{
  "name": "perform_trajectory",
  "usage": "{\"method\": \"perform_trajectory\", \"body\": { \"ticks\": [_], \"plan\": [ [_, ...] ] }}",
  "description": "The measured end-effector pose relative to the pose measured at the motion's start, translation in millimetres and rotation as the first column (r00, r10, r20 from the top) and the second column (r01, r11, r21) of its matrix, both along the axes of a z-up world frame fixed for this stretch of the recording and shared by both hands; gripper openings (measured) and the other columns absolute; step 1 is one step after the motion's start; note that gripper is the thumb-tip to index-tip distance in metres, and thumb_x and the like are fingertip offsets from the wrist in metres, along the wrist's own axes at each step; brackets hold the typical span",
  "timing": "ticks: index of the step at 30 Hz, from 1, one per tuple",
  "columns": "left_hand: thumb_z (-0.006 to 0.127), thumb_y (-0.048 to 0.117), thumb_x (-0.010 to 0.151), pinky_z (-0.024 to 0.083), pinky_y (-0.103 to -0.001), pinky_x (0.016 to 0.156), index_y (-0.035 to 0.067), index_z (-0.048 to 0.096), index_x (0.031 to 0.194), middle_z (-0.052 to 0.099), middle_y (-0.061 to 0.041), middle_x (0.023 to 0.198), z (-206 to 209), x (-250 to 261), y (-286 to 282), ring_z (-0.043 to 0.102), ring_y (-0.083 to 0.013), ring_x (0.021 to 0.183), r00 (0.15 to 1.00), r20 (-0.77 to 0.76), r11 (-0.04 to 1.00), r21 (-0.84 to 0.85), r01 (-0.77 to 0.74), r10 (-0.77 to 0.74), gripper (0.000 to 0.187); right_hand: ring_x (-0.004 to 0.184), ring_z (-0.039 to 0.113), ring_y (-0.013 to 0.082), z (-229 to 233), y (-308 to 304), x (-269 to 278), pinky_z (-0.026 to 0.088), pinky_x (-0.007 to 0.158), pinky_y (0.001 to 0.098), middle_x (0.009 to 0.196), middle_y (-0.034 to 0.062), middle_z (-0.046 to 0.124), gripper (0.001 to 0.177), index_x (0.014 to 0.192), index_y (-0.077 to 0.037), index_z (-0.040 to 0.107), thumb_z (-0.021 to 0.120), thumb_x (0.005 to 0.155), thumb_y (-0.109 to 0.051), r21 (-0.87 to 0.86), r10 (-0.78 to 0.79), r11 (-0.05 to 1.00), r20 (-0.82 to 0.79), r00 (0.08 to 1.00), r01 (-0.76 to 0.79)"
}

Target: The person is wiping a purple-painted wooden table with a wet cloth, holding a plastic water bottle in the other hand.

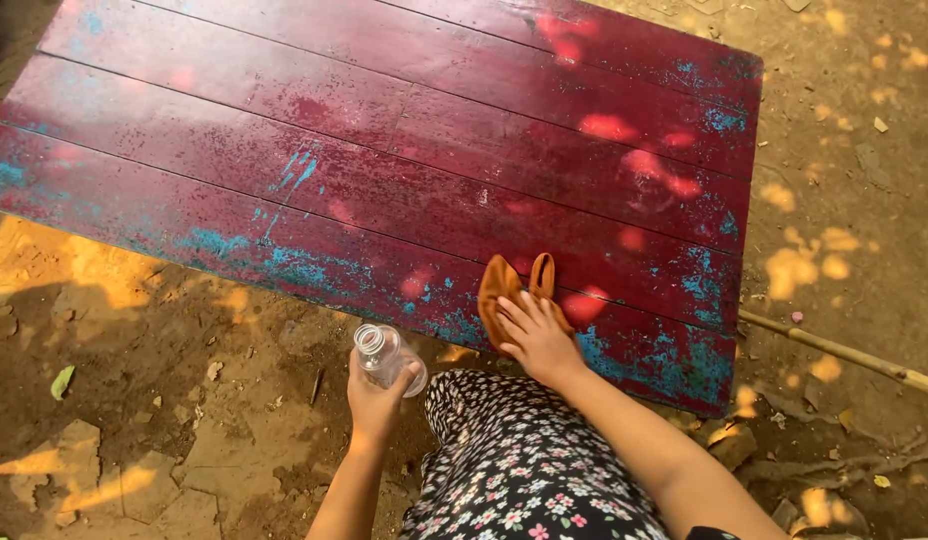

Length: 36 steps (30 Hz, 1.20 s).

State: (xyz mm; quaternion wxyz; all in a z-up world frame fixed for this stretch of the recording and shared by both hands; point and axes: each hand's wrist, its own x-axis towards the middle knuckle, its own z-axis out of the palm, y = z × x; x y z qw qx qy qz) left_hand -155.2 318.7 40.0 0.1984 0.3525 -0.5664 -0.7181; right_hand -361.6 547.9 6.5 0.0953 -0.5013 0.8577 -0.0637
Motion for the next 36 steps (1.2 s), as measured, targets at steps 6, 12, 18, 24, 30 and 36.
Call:
{"method": "perform_trajectory", "body": {
  "ticks": [6,12,18,24,30,36],
  "plan": [
    [0.086,0.011,0.075,0.054,-0.038,0.097,0.007,0.052,0.132,0.065,-0.006,0.119,-2.8,-6.8,1.3,0.066,-0.0193,0.109,0.994,-0.107,0.999,0.042,-0.007,0.012,0.067,0.153,0.019,0.0328,-21.7,128.7,-42.2,0.014,0.122,0.0542,0.164,0.0048,0.030,0.064,0.152,-0.017,0.045,0.049,0.096,-0.048,0.078,-0.120,0.989,-0.110,0.987,0.129],
    [0.087,0.012,0.074,0.053,-0.036,0.097,0.007,0.056,0.129,0.067,-0.006,0.118,5.1,-20.9,16.3,0.067,-0.0180,0.109,1.000,0.017,0.998,-0.056,0.026,-0.025,0.063,0.153,0.018,0.0460,-49.5,71.9,-101.4,0.021,0.119,0.0627,0.169,0.0155,0.025,0.067,0.153,-0.006,0.045,0.055,0.098,-0.044,0.156,-0.386,0.884,-0.290,0.876,0.441],
    [0.087,0.011,0.077,0.053,-0.035,0.096,0.006,0.056,0.129,0.068,-0.005,0.118,-5.8,-54.5,48.5,0.067,-0.0175,0.108,0.996,-0.078,0.994,-0.104,0.024,-0.032,0.061,0.154,0.020,0.0403,-26.8,38.5,-46.1,0.022,0.119,0.0664,0.165,0.0099,0.033,0.063,0.145,-0.008,0.053,0.062,0.096,-0.045,-0.041,0.069,0.997,0.021,0.997,-0.069],
    [0.085,0.006,0.078,0.052,-0.033,0.097,0.005,0.054,0.131,0.066,-0.005,0.118,17.0,-97.6,96.0,0.065,-0.0163,0.107,0.994,-0.107,0.995,-0.101,-0.006,-0.005,0.061,0.152,0.018,0.0275,11.8,165.2,-83.6,0.011,0.115,0.0732,0.164,-0.0032,0.034,0.060,0.148,-0.027,0.052,0.053,0.095,-0.053,0.129,0.222,0.966,0.033,0.974,-0.225],
    [0.084,0.004,0.075,0.054,-0.033,0.095,0.007,0.053,0.130,0.067,-0.005,0.116,38.9,-143.2,170.6,0.067,-0.0161,0.106,0.992,-0.027,0.992,-0.039,-0.124,0.123,0.063,0.157,0.013,0.0305,-17.5,228.7,-232.0,0.014,0.120,0.0663,0.165,0.0014,0.033,0.060,0.151,-0.020,0.049,0.047,0.100,-0.051,0.045,-0.068,0.997,-0.020,0.997,0.069],
    [0.084,0.001,0.076,0.053,-0.034,0.098,0.005,0.054,0.130,0.066,-0.005,0.119,18.1,-182.9,237.7,0.066,-0.0168,0.110,0.985,-0.033,0.973,-0.151,-0.174,0.171,0.062,0.154,0.014,0.0451,-38.0,193.6,-195.8,0.016,0.121,0.0621,0.165,0.0083,0.034,0.057,0.146,-0.013,0.053,0.051,0.099,-0.045,-0.021,0.225,0.973,-0.132,0.965,-0.229]
  ]
}}
